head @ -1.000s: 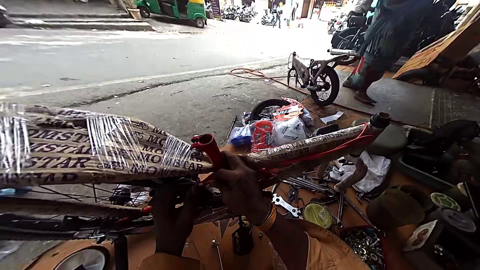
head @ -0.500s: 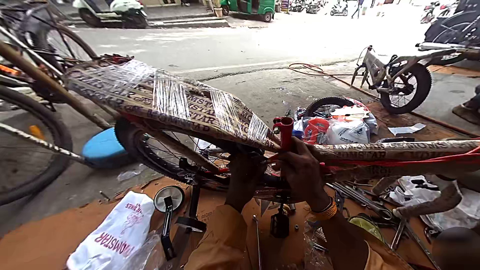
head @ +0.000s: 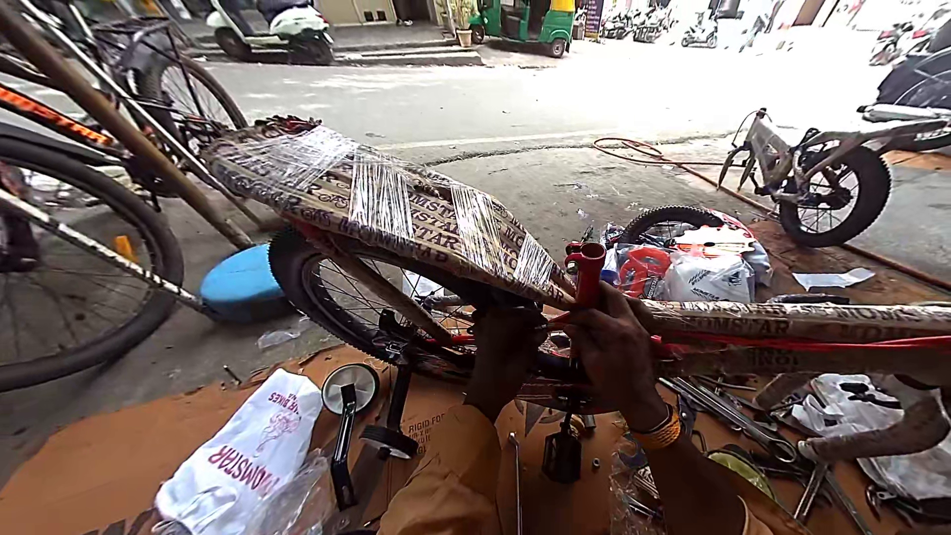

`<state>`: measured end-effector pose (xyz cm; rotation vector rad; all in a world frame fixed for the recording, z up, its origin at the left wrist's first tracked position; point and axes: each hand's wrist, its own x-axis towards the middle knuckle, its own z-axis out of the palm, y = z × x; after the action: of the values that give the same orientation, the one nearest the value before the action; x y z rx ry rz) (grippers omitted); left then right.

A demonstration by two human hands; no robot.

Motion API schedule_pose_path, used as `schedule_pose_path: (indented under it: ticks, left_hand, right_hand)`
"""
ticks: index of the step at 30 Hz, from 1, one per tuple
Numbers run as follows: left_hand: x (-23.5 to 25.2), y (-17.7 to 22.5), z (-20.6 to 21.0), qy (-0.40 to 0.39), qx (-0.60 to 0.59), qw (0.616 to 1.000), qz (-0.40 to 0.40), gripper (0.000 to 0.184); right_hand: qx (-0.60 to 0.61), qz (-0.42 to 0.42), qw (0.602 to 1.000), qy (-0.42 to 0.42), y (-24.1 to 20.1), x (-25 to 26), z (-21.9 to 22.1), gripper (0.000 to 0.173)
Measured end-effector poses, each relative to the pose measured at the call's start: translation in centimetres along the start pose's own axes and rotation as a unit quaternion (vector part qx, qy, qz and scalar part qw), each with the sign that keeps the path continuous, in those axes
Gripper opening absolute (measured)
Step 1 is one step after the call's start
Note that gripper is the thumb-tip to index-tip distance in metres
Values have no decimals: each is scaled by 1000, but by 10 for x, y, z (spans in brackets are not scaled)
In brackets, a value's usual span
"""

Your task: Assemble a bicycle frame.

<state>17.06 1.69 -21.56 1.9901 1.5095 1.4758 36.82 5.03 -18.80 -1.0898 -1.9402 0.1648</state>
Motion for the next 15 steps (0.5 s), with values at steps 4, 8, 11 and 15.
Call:
schedule_pose_path:
  ticks: [4,8,11,15]
  left_hand:
    - [0,1,0,1,2,1000,0,22]
    - [-2,-2,3,18,17,1000,10,22]
    - [-4,-2,10,46,8,999,12,24]
    - [-3,-3,16,67,12,998,13,21]
  right_hand:
    - [1,3,1000,-4,0,0,-1,14]
    - [-5,2,1000,-3,1,-1,0,11]
    - [-10,4,1000,-5,1,-2,-1,12]
    - [-19,0,1000,-3,2,-2,-1,12]
